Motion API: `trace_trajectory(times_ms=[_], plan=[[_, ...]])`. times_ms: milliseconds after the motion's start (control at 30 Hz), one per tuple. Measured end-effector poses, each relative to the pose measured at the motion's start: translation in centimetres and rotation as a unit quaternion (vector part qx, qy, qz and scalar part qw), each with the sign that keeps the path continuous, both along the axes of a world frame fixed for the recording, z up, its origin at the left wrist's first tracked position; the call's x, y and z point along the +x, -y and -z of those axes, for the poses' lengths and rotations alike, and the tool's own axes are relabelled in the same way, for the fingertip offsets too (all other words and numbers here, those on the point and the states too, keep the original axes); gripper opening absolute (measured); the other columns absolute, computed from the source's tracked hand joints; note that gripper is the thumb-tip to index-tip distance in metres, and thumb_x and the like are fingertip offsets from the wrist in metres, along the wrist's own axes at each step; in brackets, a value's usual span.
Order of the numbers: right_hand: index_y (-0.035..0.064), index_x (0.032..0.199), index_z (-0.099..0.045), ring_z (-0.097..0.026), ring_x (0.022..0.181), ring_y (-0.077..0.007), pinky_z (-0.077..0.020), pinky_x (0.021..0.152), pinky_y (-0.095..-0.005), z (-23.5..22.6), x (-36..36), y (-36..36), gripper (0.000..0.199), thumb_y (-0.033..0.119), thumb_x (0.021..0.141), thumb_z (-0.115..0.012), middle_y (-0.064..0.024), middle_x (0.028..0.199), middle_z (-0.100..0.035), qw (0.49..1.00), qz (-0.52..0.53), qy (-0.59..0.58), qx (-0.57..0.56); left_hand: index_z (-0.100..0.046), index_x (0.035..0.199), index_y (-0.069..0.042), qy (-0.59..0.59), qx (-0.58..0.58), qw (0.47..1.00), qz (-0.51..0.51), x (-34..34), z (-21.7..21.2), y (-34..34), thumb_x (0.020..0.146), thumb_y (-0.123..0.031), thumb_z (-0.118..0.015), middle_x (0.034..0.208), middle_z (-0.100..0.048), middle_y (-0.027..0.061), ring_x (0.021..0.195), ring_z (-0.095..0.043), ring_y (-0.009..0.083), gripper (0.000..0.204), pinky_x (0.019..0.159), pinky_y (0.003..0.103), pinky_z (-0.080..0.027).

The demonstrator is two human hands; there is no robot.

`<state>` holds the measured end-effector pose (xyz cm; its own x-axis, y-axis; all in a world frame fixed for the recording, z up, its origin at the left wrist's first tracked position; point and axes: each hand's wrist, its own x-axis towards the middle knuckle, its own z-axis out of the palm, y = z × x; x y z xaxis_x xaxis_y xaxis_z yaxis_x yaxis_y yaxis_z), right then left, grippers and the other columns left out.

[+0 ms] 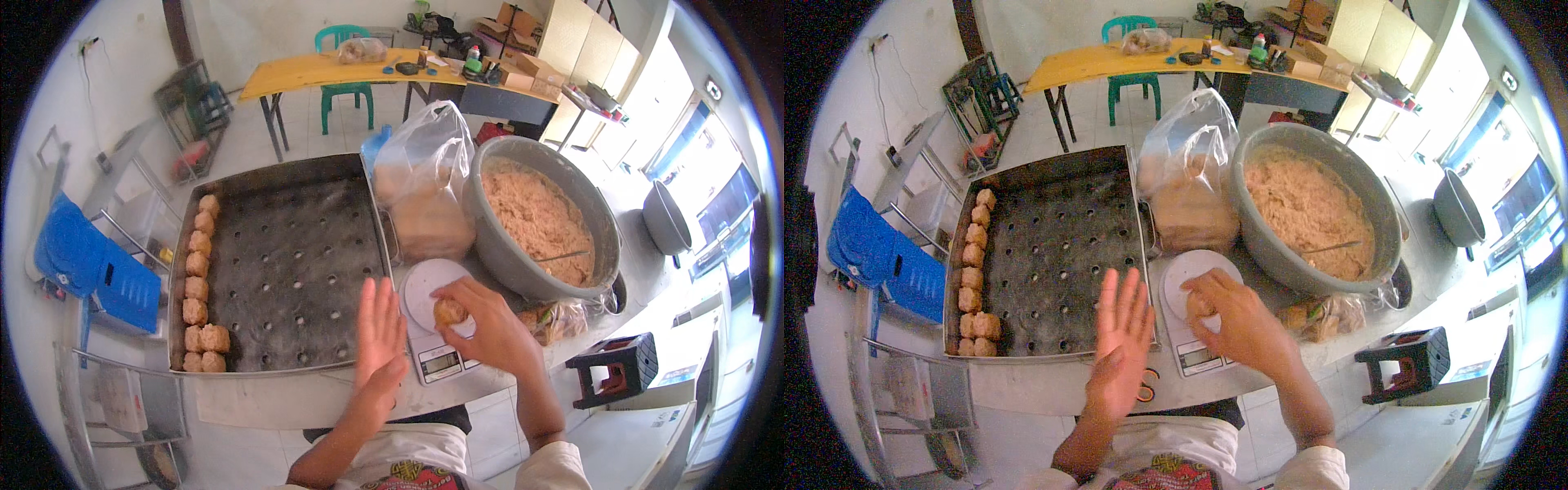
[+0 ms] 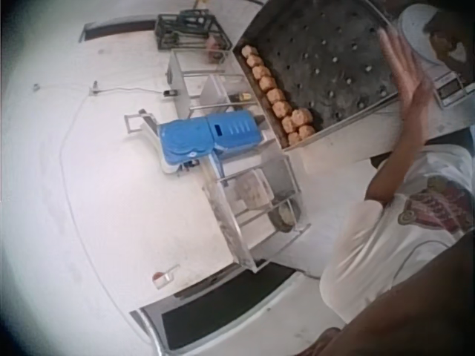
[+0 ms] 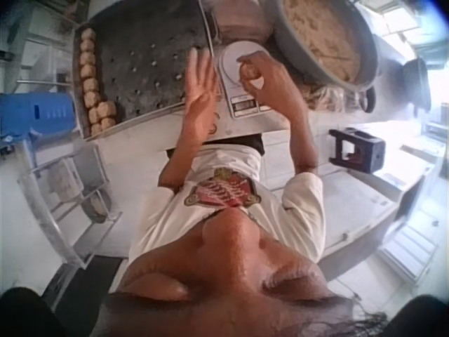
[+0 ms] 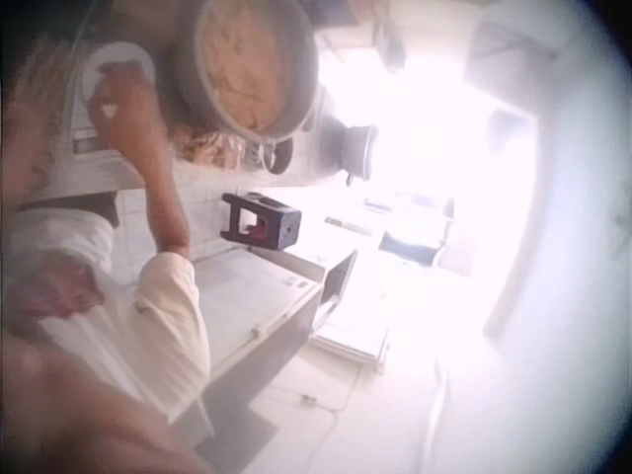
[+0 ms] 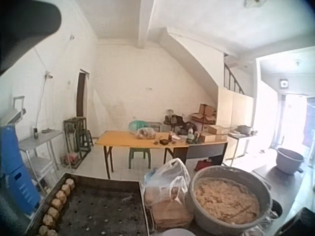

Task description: The person scoops a pinkish mixture from a large bowl, places it onto a small square base, and arranges the assembled items on a perforated metal tray. The person uses a digital scale to weigh each item and occasionally uses scissors to trim the mixture. A second person is visible in the background.

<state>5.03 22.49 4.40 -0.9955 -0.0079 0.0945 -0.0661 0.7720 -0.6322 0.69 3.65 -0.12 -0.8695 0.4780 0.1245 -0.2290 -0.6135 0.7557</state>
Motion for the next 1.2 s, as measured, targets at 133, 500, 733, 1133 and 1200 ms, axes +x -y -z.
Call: trace_trajectory(times_ms=[133, 500, 733, 1133, 1200], plan=[[0.0037, 0.143, -0.054, -0.059, 0.125, -0.0419, -0.0492, 0.107, -0.0466, 3.3, -0.8, -1.6, 0.062, 0.003, 0.085, -0.074, -0.0208, 0.136, -0.058, 0.996, 0.028, 0.015, 0.087, -0.051, 0.147, -0.003, -0.163, -0.098, 0.982, -0.002, -3.2, -0.8, 4.7, 0.09, -0.048, -0.076, 0.147, -0.057, 0.0231, 0.134, -0.057, 0.0335, 0.077, 0.113, 0.045, -0.045], [0.0113, 0.152, -0.049, -0.054, 0.135, -0.0397, -0.0457, 0.114, -0.0468, -1.3, 2.0, -2.4, 0.072, 0.008, 0.085, -0.078, -0.017, 0.146, -0.054, 0.995, 0.077, 0.043, 0.044, -0.069, 0.122, -0.004, -0.26, -0.371, 0.891, -0.031, -8.3, 0.3, 9.0, 0.095, -0.021, -0.077, 0.11, -0.076, 0.0085, 0.094, -0.072, 0.018, 0.033, 0.083, 0.032, -0.054], [0.0087, 0.143, -0.059, -0.063, 0.125, -0.0365, -0.0536, 0.104, -0.0419, 0.5, 2.1, -3.1, 0.063, 0.007, 0.084, -0.08, -0.0154, 0.142, -0.059, 0.996, 0.065, 0.041, 0.053, -0.073, 0.115, -0.005, -0.301, -0.441, 0.843, -0.061, -7.5, -0.2, 8.3, 0.093, -0.021, -0.079, 0.106, -0.077, 0.0068, 0.092, -0.071, 0.0152, 0.028, 0.078, 0.03, -0.052], [0.0067, 0.141, -0.06, -0.06, 0.129, -0.0374, -0.0483, 0.11, -0.043, 1.4, 1.0, -2.3, 0.062, 0.008, 0.083, -0.082, -0.0168, 0.139, -0.06, 0.997, 0.05, 0.027, 0.062, -0.073, 0.116, -0.006, -0.303, -0.433, 0.847, -0.066, -7.4, 0.1, 8.8, 0.094, -0.02, -0.078, 0.106, -0.078, 0.0058, 0.092, -0.071, 0.015, 0.027, 0.076, 0.03, -0.053], [0.0068, 0.142, -0.06, -0.06, 0.129, -0.0374, -0.0485, 0.11, -0.0433, 1.2, 1.1, -2.3, 0.063, 0.01, 0.083, -0.082, -0.0163, 0.139, -0.06, 0.996, 0.054, 0.024, 0.065, -0.073, 0.116, -0.006, -0.302, -0.433, 0.847, -0.064, -7.4, 0.1, 8.8, 0.094, -0.02, -0.078, 0.106, -0.078, 0.0058, 0.092, -0.071, 0.0149, 0.027, 0.077, 0.03, -0.053]])
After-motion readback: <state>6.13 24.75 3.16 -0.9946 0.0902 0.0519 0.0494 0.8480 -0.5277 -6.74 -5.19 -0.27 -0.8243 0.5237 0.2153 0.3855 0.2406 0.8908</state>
